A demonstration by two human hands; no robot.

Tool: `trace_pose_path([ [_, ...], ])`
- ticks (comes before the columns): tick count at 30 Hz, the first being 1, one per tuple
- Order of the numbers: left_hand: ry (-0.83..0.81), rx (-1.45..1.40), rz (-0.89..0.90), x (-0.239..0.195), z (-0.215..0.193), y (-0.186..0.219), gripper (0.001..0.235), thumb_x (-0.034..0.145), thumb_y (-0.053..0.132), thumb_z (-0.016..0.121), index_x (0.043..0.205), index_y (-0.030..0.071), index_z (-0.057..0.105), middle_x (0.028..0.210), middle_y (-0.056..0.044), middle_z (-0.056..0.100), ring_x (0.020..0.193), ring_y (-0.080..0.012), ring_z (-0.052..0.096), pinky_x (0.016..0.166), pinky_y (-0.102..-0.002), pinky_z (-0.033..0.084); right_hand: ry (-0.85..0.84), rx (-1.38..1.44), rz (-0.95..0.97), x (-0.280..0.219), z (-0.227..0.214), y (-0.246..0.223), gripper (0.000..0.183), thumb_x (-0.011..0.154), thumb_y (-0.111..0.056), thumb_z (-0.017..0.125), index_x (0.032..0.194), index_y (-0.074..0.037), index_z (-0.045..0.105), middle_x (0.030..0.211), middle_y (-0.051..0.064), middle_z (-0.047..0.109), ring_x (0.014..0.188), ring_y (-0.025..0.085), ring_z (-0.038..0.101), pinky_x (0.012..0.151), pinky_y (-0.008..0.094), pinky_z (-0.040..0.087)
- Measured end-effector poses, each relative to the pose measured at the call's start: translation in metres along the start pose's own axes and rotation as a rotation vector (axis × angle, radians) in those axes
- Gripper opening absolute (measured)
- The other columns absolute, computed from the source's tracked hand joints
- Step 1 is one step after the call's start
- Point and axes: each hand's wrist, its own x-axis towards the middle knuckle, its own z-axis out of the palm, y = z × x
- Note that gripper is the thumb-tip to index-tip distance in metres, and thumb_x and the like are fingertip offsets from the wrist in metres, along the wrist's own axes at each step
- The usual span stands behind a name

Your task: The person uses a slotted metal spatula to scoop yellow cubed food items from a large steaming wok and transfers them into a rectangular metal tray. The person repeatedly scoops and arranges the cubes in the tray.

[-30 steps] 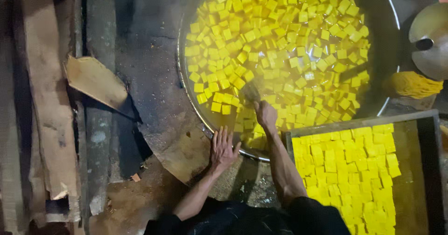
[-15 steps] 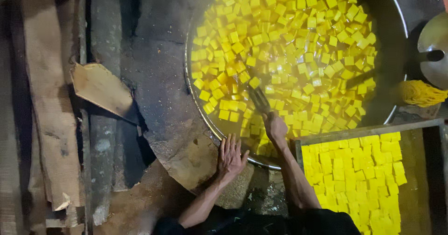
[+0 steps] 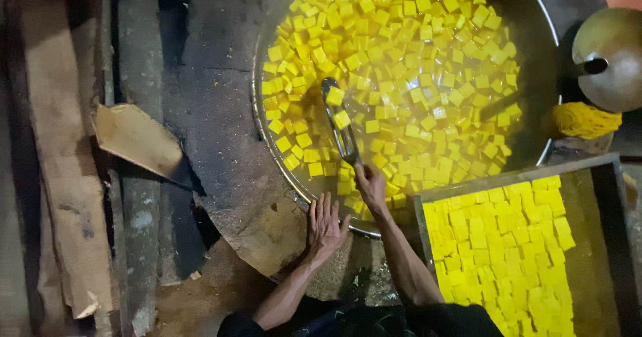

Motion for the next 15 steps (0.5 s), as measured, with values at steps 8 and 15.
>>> trace_pose_path([
  [8,0.056,0.015,0.041,0.004,-0.003,0.002,0.062,0.101,0.044,0.054,0.135,-0.007,0.056,0.151,-0.030,0.044,0.146,-0.0430,0.035,0.122,-0.058,0.017,0.123,-0.030,0.137,-0.041,-0.031,0.009,0.035,0.095,-0.036,0.068,0.100,-0.002,0.072,0.066,0.005,0.065,0.054,0.013,0.059,0.050,0.032,0.048],
  [15,-0.092,0.051,0.005,0.001,-0.007,0.001,0.064,0.102,0.046,0.048,0.139,-0.006,0.053,0.153,-0.028,0.040,0.148,-0.0422,0.030,0.123,-0.057,0.012,0.169,0.007,0.130,-0.006,0.010,0.008,0.043,0.097,-0.041,0.065,0.095,0.001,0.074,0.070,0.008,0.071,0.059,0.014,0.064,0.058,0.035,0.051],
])
